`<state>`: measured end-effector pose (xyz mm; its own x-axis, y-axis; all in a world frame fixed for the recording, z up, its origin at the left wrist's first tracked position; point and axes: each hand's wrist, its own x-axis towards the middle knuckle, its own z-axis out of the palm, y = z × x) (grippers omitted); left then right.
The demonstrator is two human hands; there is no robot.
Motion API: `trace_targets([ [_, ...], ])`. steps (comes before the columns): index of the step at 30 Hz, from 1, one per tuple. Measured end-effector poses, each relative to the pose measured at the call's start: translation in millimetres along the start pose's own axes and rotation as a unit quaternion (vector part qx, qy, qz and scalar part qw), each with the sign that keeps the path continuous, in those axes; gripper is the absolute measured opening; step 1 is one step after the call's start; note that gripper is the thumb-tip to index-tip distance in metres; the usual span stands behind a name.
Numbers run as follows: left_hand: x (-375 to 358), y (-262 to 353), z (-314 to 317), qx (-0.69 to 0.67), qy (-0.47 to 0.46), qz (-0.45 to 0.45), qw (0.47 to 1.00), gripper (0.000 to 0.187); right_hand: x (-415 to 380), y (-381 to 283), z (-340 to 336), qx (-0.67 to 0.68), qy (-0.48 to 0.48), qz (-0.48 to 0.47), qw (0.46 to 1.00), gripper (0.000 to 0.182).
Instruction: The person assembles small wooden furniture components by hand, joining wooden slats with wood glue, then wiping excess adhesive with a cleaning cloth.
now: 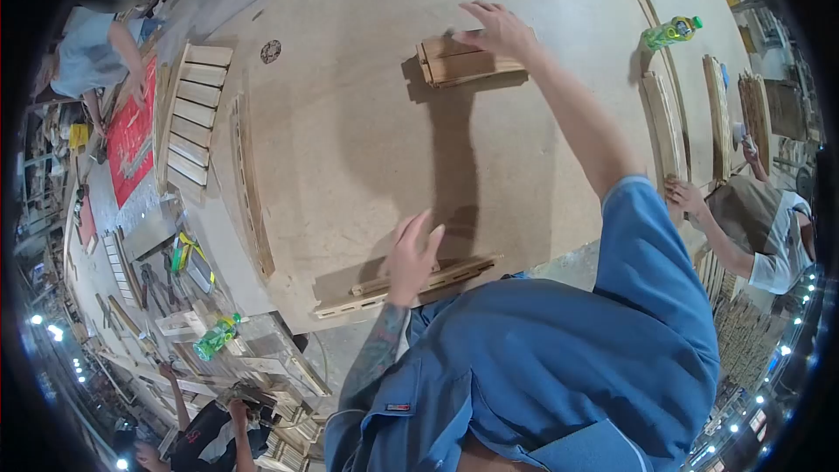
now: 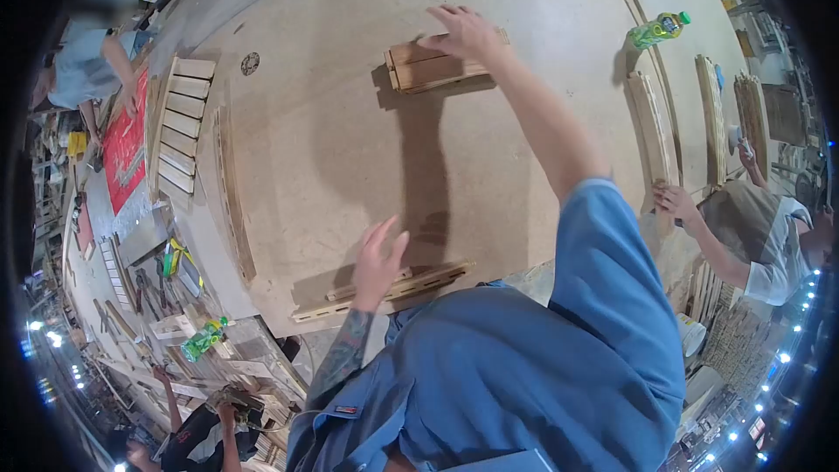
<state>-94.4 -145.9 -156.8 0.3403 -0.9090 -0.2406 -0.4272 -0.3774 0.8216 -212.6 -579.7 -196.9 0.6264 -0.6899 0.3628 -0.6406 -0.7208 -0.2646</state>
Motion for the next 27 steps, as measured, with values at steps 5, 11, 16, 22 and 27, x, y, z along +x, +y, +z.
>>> trace_targets([
  [5, 54.2, 23.4, 74.7, -0.225, -0.032, -0.177, 0.958, 0.055, -20.3, 9.6, -1.6, 0.018, -0.230, 0.122, 0.965, 0.060],
  [11, 84.7, 17.2, 72.2, -0.275, 0.103, -0.216, 0.931, 0.054, -134.5, -135.3, -14.1, 0.114, -0.161, 0.259, 0.945, 0.051],
  [16, 65.5, -48.6, 27.0, -0.126, 0.273, -0.163, 0.940, 0.051, -186.1, -258.9, 14.3, 0.198, -0.102, 0.332, 0.917, 0.044],
  [22, 47.7, -84.5, -54.4, -0.193, 0.246, -0.149, 0.938, 0.044, -181.0, -323.9, 11.6, 0.184, -0.083, 0.394, 0.897, 0.055],
  [27, 41.6, -118.5, -123.4, -0.055, 0.162, -0.195, 0.966, 0.057, -160.3, -346.6, 13.3, 0.131, -0.136, 0.419, 0.888, 0.062],
])
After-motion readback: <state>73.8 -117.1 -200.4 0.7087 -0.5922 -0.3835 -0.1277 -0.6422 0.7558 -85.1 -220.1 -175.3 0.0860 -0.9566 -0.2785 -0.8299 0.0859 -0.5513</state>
